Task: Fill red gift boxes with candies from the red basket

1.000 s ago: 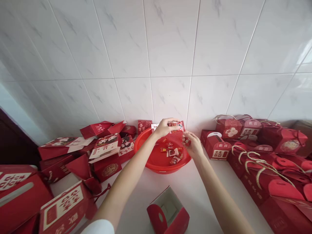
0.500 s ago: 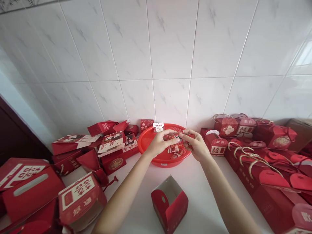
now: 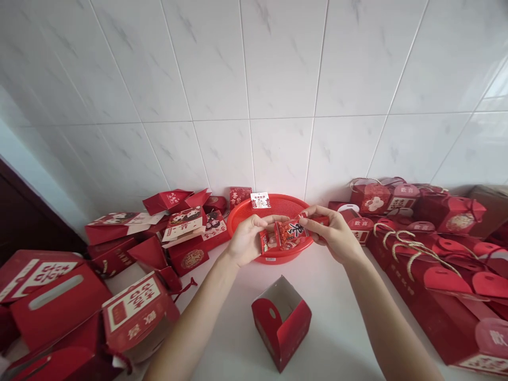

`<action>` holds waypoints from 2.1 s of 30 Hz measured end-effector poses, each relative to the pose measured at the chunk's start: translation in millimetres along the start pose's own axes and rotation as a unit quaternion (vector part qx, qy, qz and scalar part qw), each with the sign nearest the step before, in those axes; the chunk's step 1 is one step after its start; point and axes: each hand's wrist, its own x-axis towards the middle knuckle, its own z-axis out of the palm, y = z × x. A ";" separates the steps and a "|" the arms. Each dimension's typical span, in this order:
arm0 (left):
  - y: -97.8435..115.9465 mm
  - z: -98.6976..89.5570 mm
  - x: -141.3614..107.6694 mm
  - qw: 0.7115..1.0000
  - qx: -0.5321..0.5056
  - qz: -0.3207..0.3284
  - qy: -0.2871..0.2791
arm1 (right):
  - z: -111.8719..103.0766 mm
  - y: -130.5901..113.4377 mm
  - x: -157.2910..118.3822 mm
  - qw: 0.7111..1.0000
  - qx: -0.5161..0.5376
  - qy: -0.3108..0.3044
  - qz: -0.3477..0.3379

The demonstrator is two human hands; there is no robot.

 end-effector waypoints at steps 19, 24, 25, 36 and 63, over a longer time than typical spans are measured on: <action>-3.0 9.3 -5.3 0.991 0.073 0.081 0.072 | -6.2 -0.4 2.7 0.997 -0.020 -0.007 0.076; -6.4 6.2 -2.1 0.977 0.157 0.121 0.082 | -0.7 2.4 3.7 0.996 0.012 -0.044 0.075; -7.1 5.8 -1.4 0.976 0.161 0.123 0.077 | 0.9 2.6 3.6 0.996 0.018 -0.056 0.067; -8.6 9.7 -2.7 0.956 0.212 0.160 0.126 | 5.5 4.4 2.6 0.994 0.032 -0.058 0.089; -3.9 12.2 -5.9 0.935 0.282 0.168 0.131 | 10.5 12.6 0.5 0.998 0.002 -0.024 0.061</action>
